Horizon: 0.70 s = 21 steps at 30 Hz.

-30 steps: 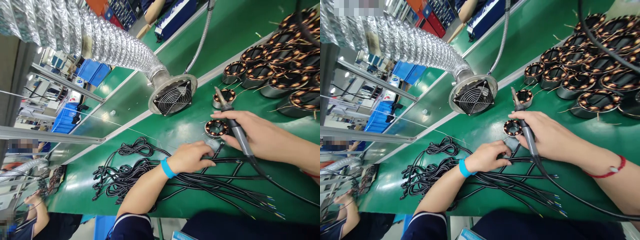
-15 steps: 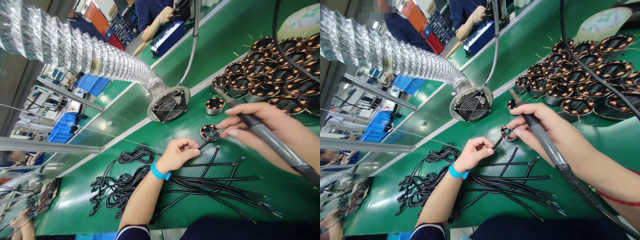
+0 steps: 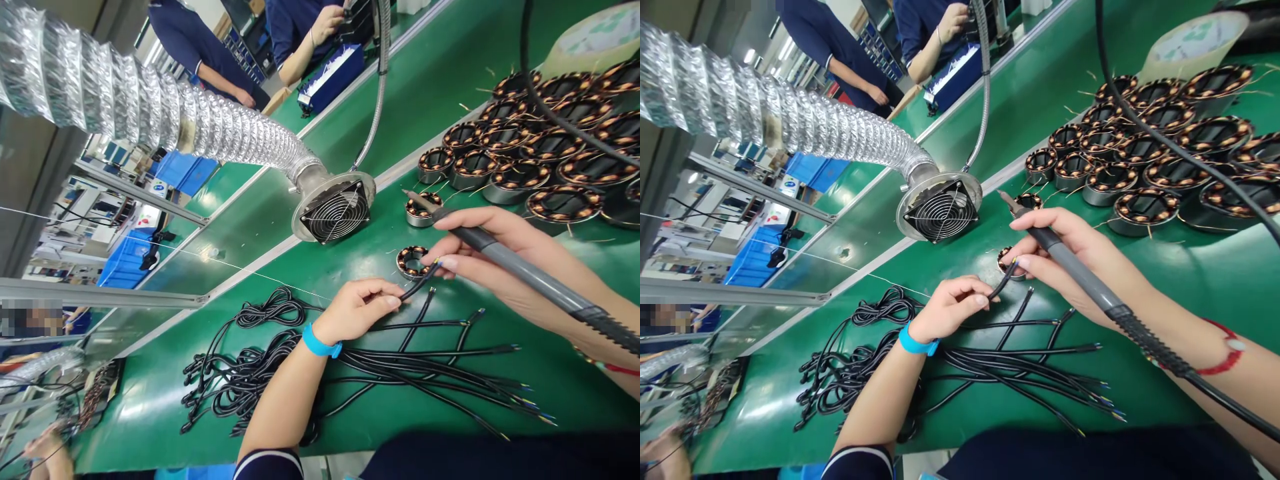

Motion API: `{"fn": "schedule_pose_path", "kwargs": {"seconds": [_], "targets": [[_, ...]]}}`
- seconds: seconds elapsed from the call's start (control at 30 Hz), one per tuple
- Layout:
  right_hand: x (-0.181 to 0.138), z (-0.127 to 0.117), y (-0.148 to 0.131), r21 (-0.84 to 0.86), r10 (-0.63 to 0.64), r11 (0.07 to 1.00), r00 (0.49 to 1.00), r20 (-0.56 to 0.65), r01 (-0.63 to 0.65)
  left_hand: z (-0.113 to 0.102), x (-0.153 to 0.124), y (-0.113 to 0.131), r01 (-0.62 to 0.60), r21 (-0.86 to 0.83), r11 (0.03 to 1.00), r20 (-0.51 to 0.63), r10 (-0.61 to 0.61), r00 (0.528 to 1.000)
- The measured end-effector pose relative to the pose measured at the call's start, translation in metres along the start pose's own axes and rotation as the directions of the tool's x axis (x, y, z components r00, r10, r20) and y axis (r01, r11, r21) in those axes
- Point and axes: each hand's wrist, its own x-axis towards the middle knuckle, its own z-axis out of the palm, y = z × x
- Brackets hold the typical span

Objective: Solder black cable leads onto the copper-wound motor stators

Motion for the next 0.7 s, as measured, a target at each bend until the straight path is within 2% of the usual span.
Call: {"fn": "schedule_pose_path", "kwargs": {"seconds": [0.1, 0.2, 0.33, 0.47, 0.53, 0.6, 0.7], "targets": [[-0.003, 0.004, 0.012, -0.088, -0.038, 0.995, 0.998, 0.043, 0.041, 0.006, 0.003, 0.001, -0.076, 0.081, 0.994, -0.076, 0.083, 0.994], [-0.010, 0.012, 0.022, -0.077, -0.036, 0.996, 0.995, 0.095, 0.043, 0.010, 0.005, 0.001, -0.059, 0.073, 0.996, -0.093, 0.066, 0.994], [-0.017, 0.017, 0.027, -0.109, -0.078, 0.990, 0.994, 0.081, 0.087, 0.012, 0.005, 0.001, -0.033, 0.050, 0.998, -0.044, 0.035, 0.998], [-0.017, 0.019, 0.025, -0.120, -0.089, 0.988, 0.990, 0.108, 0.102, 0.012, 0.006, 0.003, -0.059, 0.031, 0.998, 0.008, 0.059, 0.998], [-0.017, 0.021, 0.020, -0.116, -0.095, 0.987, 0.989, 0.116, 0.108, 0.014, 0.006, 0.003, -0.023, -0.041, 0.999, 0.025, 0.024, 0.999], [-0.018, 0.025, 0.014, -0.095, -0.115, 0.988, 0.988, 0.107, 0.126, 0.016, 0.005, 0.002, 0.078, -0.211, 0.974, 0.068, -0.065, 0.996], [-0.019, 0.029, 0.010, -0.161, -0.204, 0.964, 0.976, 0.070, 0.213, 0.019, 0.003, 0.002, 0.245, -0.485, 0.839, 0.147, -0.198, 0.969]]}}
